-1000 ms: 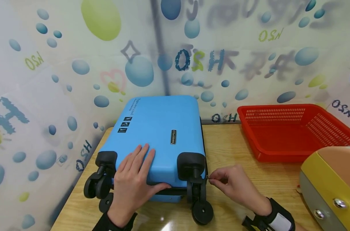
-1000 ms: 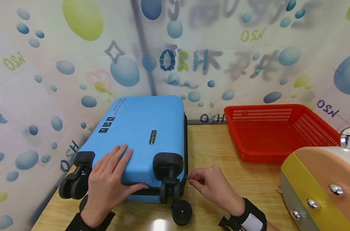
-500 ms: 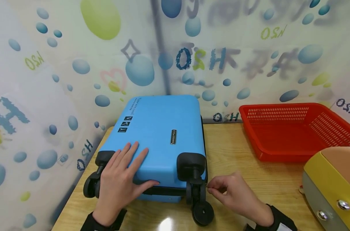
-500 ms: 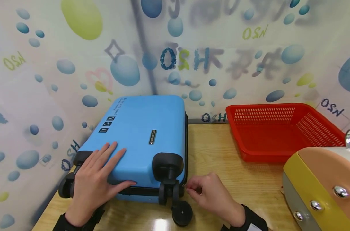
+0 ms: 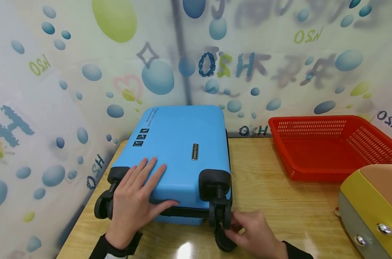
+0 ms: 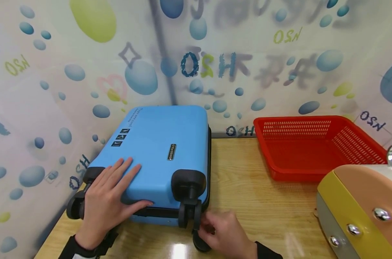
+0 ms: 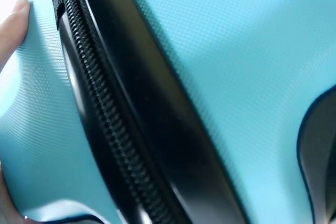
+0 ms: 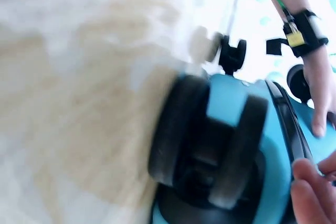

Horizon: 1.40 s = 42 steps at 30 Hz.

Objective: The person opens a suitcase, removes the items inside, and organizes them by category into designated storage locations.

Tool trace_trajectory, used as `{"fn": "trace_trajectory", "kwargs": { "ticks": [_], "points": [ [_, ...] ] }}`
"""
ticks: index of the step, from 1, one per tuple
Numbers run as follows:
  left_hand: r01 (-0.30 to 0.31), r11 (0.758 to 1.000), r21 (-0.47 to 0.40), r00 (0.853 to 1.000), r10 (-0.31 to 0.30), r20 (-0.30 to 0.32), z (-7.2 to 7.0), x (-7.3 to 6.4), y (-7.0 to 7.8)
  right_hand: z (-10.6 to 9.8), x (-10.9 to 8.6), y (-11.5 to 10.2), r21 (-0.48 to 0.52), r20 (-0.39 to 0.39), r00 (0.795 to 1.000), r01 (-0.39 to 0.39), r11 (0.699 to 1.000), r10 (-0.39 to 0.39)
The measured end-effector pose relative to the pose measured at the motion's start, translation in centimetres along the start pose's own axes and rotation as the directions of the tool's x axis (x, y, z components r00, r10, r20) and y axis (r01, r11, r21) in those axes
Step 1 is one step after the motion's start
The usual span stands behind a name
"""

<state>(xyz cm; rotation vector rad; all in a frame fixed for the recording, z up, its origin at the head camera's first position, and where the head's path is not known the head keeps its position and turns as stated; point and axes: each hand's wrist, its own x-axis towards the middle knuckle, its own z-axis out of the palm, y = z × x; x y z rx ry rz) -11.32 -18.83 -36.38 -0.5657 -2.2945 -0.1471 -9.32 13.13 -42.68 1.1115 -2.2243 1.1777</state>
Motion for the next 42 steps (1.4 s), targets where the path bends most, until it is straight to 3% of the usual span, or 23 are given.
{"fn": "trace_trajectory", "kwargs": {
  "ticks": [4, 8, 11, 15, 18, 25, 28, 31, 33, 35, 38, 42],
  "points": [
    [-0.008, 1.000, -0.003, 1.000, 0.008, -0.016, 0.1, 0.0, 0.0, 0.9, -0.1, -0.2, -0.017, -0.057, 0.998, 0.023, 1.000, -0.024],
    [-0.012, 1.000, -0.009, 1.000, 0.012, -0.028, 0.1, 0.0, -0.1, 1.5, -0.2, -0.6, -0.004, -0.075, 0.996, -0.037, 0.999, 0.037],
    [-0.011, 1.000, -0.015, 0.999, 0.011, -0.033, 0.1, 0.0, -0.1, 1.5, -0.1, -0.7, 0.098, -0.037, 0.992, -0.117, 0.988, 0.121],
    [-0.017, 1.000, -0.022, 0.999, 0.016, -0.049, 0.3, 0.0, 0.0, 1.4, -0.1, -0.7, 0.283, 0.042, 0.972, -0.233, 0.931, 0.230],
    [-0.026, 0.999, -0.025, 0.998, 0.025, -0.060, 0.4, 0.0, 0.0, 1.6, 0.0, -0.6, 0.349, 0.058, 0.965, -0.258, 0.901, 0.255],
    [-0.027, 0.999, -0.030, 0.998, 0.025, -0.056, 0.4, 0.0, -0.1, 1.8, 0.3, -0.4, 0.373, 0.072, 0.965, -0.261, 0.890, 0.252],
    [-0.023, 0.999, -0.030, 0.999, 0.021, -0.043, 0.2, 0.0, -0.1, 1.6, 0.6, -0.4, 0.418, 0.127, 0.946, -0.323, 0.849, 0.297],
    [-0.017, 0.999, -0.027, 0.999, 0.016, -0.033, 0.0, -0.1, -0.2, 1.5, 0.8, -0.4, 0.453, 0.184, 0.915, -0.403, 0.795, 0.359],
    [-0.016, 1.000, -0.027, 0.999, 0.015, -0.038, -0.1, -0.1, -0.4, 1.7, 0.9, -0.4, 0.467, 0.204, 0.905, -0.425, 0.775, 0.373],
    [-0.016, 1.000, -0.027, 0.999, 0.015, -0.038, -0.2, -0.2, -0.5, 1.9, 0.9, -0.4, 0.479, 0.212, 0.907, -0.421, 0.771, 0.363],
    [-0.025, 0.999, -0.034, 0.999, 0.024, -0.048, -0.2, -0.2, -0.7, 2.3, 0.9, -0.3, 0.494, 0.189, 0.932, -0.362, 0.790, 0.309],
    [-0.050, 0.998, -0.046, 0.996, 0.046, -0.082, 0.2, -0.1, -0.7, 2.7, 0.7, -0.2, 0.466, 0.134, 0.965, -0.264, 0.845, 0.227]
  ]
}}
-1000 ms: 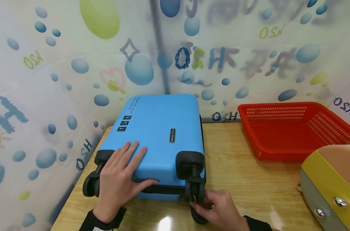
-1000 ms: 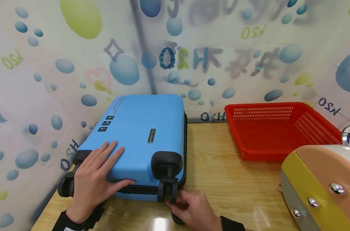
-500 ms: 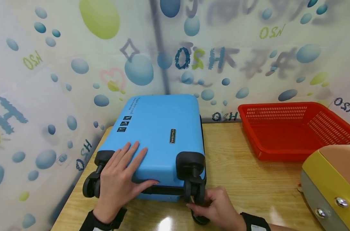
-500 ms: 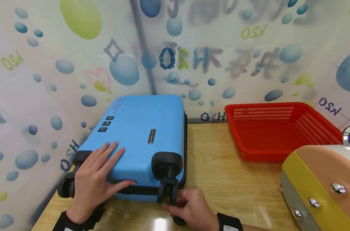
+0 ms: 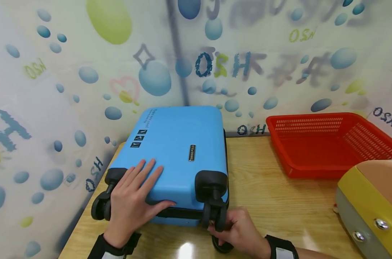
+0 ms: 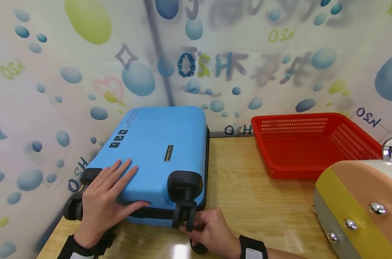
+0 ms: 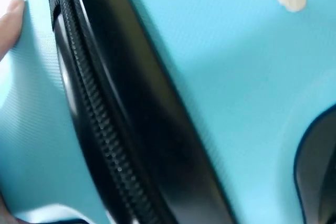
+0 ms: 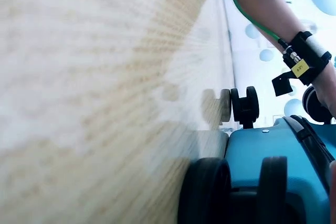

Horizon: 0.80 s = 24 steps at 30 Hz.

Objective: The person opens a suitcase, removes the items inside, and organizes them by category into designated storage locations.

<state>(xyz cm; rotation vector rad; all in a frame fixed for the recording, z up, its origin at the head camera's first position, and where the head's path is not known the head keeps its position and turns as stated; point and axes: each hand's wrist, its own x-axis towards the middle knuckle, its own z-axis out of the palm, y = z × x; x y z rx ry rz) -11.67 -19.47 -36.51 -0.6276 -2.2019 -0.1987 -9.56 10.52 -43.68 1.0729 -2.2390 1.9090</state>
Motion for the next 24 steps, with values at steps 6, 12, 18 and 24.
{"fn": "trace_trajectory", "kwargs": {
  "ticks": [6, 12, 18, 24],
  "points": [
    [0.001, 1.000, -0.005, 0.999, -0.001, -0.037, 0.2, 0.2, 0.1, 0.4, 0.3, 0.4, -0.062, 0.043, 0.992, 0.120, 0.991, -0.117],
    [0.001, 1.000, -0.007, 1.000, -0.001, 0.010, 0.1, 0.3, 0.2, 2.3, 1.2, -0.4, -0.119, 0.010, 0.994, 0.111, 0.987, -0.110],
    [0.004, 1.000, -0.001, 1.000, -0.004, 0.016, -0.1, 0.3, -0.2, 3.3, 1.5, -0.7, -0.250, -0.045, 0.980, 0.178, 0.952, -0.195],
    [0.010, 1.000, -0.019, 1.000, -0.010, 0.015, -0.1, 0.2, -0.4, 3.3, 1.7, -0.7, -0.261, 0.009, 0.976, 0.214, 0.941, -0.219]
  ]
}}
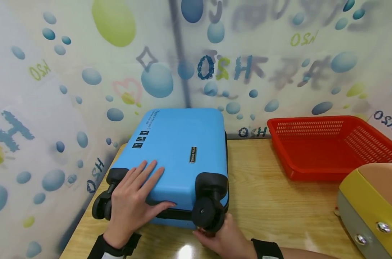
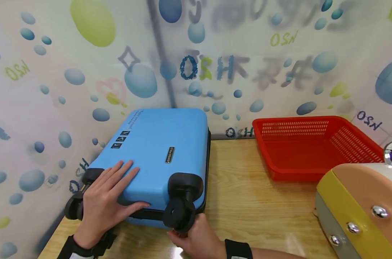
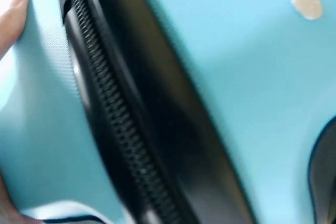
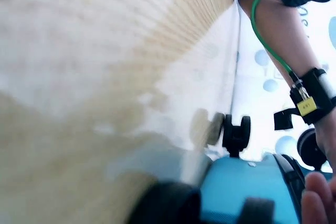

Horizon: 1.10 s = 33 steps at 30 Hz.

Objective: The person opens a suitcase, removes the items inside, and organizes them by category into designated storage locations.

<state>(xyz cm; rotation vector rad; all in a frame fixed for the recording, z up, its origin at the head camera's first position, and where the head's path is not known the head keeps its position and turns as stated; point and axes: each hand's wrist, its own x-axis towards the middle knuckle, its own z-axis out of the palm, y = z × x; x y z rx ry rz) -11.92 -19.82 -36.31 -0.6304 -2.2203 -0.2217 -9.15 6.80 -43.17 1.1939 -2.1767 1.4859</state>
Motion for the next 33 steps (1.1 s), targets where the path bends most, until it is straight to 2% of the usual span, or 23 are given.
{"fn": "trace_trajectory", "kwargs": {
  "ticks": [5, 8, 10, 12, 13, 15, 16, 17, 18, 19, 20, 22, 23, 24, 25, 27, 30, 33],
  "points": [
    [0.009, 1.000, -0.017, 1.000, -0.009, 0.025, 0.0, 0.1, 0.2, -1.5, 0.1, 0.0, 0.100, 0.114, 0.989, -0.109, 0.989, 0.097],
    [0.017, 1.000, -0.016, 0.998, -0.016, 0.057, 0.0, 0.1, 0.3, -2.6, 0.1, 0.2, 0.079, 0.164, 0.980, -0.127, 0.989, 0.113],
    [0.022, 1.000, -0.020, 0.997, -0.021, 0.073, 0.0, -0.1, 0.3, -3.6, 0.3, 0.3, 0.068, 0.232, 0.963, -0.159, 0.985, 0.140],
    [0.025, 0.999, -0.035, 0.997, -0.023, 0.067, 0.0, -0.3, 0.3, -5.0, 0.8, 0.7, 0.074, 0.336, 0.923, -0.225, 0.972, 0.188],
    [0.026, 0.999, -0.046, 0.998, -0.023, 0.053, 0.1, -0.5, 0.4, -5.9, 1.2, 0.9, 0.086, 0.400, 0.892, -0.266, 0.960, 0.212],
    [0.026, 0.997, -0.071, 1.000, -0.025, 0.011, 0.2, -0.8, 0.6, -8.0, 2.0, 1.8, 0.135, 0.526, 0.817, -0.354, 0.926, 0.235],
    [0.021, 0.996, -0.081, 1.000, -0.023, -0.020, 0.3, -1.0, 0.8, -9.1, 2.5, 2.4, 0.165, 0.567, 0.792, -0.377, 0.911, 0.226],
    [0.014, 0.996, -0.084, 0.998, -0.019, -0.056, 0.5, -1.2, 1.0, -10.2, 2.9, 3.1, 0.201, 0.594, 0.773, -0.411, 0.889, 0.223],
    [0.003, 0.997, -0.078, 0.995, -0.011, -0.099, 0.6, -1.5, 1.3, -11.3, 3.3, 3.8, 0.240, 0.599, 0.771, -0.431, 0.870, 0.216],
    [-0.009, 0.998, -0.067, 0.989, -0.001, -0.146, 0.7, -1.7, 1.6, -12.3, 3.8, 4.6, 0.266, 0.583, 0.780, -0.446, 0.854, 0.226],
    [-0.024, 0.998, -0.053, 0.981, 0.013, -0.195, 0.9, -2.0, 1.9, -13.2, 4.2, 5.3, 0.282, 0.545, 0.800, -0.456, 0.844, 0.250],
    [-0.054, 0.998, -0.016, 0.959, 0.047, -0.279, 1.3, -2.5, 2.4, -14.6, 5.2, 6.6, 0.286, 0.420, 0.835, -0.494, 0.821, 0.357],
    [-0.069, 0.998, -0.003, 0.950, 0.065, -0.305, 1.5, -2.8, 2.6, -15.1, 5.6, 7.2, 0.275, 0.349, 0.838, -0.519, 0.810, 0.419],
    [-0.083, 0.997, 0.000, 0.944, 0.079, -0.319, 1.7, -3.0, 2.9, -15.4, 6.1, 7.6, 0.254, 0.282, 0.836, -0.539, 0.803, 0.472],
    [-0.095, 0.995, -0.011, 0.945, 0.087, -0.315, 1.9, -3.3, 3.1, -15.5, 6.5, 7.9, 0.236, 0.224, 0.821, -0.568, 0.789, 0.525],
    [-0.121, 0.991, -0.055, 0.961, 0.103, -0.256, 2.4, -3.8, 3.6, -15.3, 7.2, 8.6, 0.206, 0.145, 0.793, -0.609, 0.766, 0.592],
    [-0.154, 0.976, -0.152, 0.981, 0.133, -0.142, 3.1, -4.3, 4.6, -14.3, 8.1, 9.3, 0.174, 0.092, 0.764, -0.644, 0.745, 0.639],
    [-0.176, 0.964, -0.197, 0.983, 0.163, -0.080, 3.8, -4.4, 5.9, -13.2, 8.8, 10.0, 0.171, 0.042, 0.741, -0.666, 0.726, 0.670]
  ]
}}
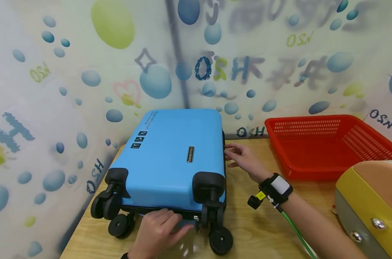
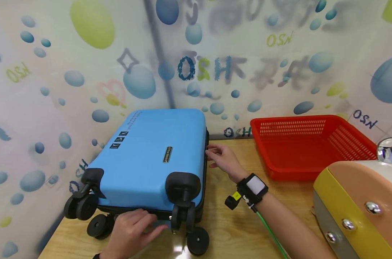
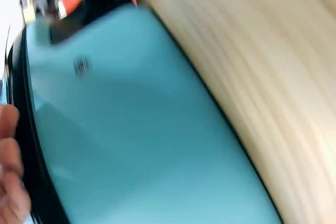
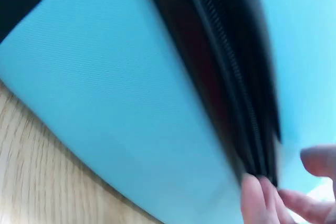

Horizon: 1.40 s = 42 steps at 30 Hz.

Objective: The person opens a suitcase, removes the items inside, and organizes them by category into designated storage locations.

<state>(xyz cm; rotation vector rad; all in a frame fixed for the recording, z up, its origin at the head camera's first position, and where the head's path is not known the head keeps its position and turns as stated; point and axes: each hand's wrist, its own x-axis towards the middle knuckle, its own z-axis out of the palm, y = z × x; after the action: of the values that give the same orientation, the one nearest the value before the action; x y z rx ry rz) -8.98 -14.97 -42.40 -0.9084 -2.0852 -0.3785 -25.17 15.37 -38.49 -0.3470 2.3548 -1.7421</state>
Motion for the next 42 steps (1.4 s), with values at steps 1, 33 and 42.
{"fn": "trace_trajectory", "kwargs": {
  "ticks": [1, 33, 42],
  "points": [
    [0.003, 1.000, -0.001, 1.000, -0.003, 0.011, 0.3, 0.1, 0.4, 0.3, 0.4, 0.0, 0.005, -0.018, 1.000, -0.008, 1.000, 0.008],
    [0.232, 0.939, 0.253, 0.959, -0.264, 0.100, 0.3, 1.3, 4.6, 3.7, 1.2, -2.0, 0.153, -0.105, 0.994, 0.043, 0.987, -0.027],
    [0.244, 0.931, 0.272, 0.958, -0.275, 0.081, 0.3, 1.6, 5.4, 3.6, 0.9, -1.9, 0.109, -0.116, 0.993, 0.015, 0.994, -0.002]
  ]
}}
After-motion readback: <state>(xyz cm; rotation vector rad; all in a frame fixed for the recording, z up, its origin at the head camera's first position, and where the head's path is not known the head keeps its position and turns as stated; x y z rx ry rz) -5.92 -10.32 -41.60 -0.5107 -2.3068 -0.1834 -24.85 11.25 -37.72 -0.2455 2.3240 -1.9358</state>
